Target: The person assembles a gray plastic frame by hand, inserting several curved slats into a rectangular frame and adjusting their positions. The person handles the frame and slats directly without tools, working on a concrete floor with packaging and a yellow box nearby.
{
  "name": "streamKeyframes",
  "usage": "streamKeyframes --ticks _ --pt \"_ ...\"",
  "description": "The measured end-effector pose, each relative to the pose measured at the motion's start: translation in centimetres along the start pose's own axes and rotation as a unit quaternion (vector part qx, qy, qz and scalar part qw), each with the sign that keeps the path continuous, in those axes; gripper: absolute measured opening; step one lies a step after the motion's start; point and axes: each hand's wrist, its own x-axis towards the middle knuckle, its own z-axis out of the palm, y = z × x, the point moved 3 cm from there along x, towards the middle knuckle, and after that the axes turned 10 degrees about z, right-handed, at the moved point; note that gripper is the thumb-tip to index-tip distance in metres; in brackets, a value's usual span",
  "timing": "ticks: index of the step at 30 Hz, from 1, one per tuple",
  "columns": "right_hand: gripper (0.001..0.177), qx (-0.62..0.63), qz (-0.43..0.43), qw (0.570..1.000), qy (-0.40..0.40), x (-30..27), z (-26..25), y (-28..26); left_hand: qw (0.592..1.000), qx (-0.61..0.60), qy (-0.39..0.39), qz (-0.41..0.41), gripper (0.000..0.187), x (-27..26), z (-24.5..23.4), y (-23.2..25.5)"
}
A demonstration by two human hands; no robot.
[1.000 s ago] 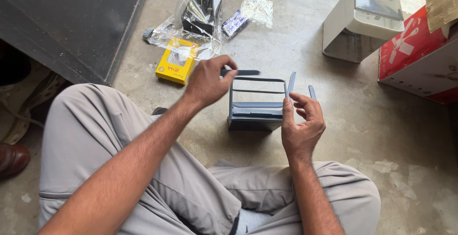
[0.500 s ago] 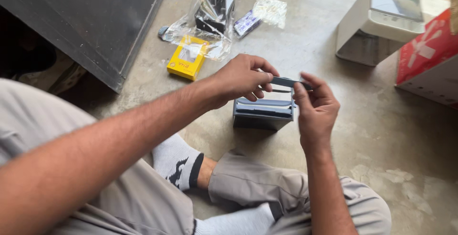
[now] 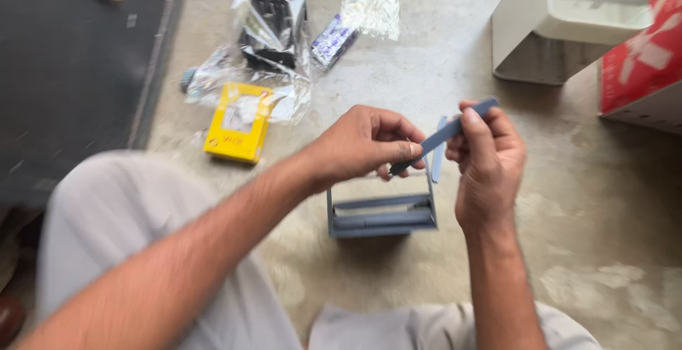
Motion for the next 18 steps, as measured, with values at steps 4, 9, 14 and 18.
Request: streamKeyframes --ticks 4,9,14,18 --pt "0.017 -0.009 -0.017 0.999 0.027 0.5 -1.0 3.5 0.975 0.22 0.036 0.012 0.023 -0.4 -4.2 -2.0" --pt "0.021 -0.058 -0.023 0.997 0.049 1.0 -0.6 4.8 0.927 0.291 0.213 -0.108 0.023 -2.7 -7.7 -2.3" --pt "0.031 -0.172 -0.067 0.98 0.07 -1.4 -0.7 4.1 0.929 0.267 0.227 -0.116 0.017 -5.0 -6.7 -5.6" --pt "0.029 -0.196 -0.072 0.973 0.099 -2.7 -0.9 3.2 0.921 0.292 0.238 -0.101 0.012 -5.2 -6.8 -5.8"
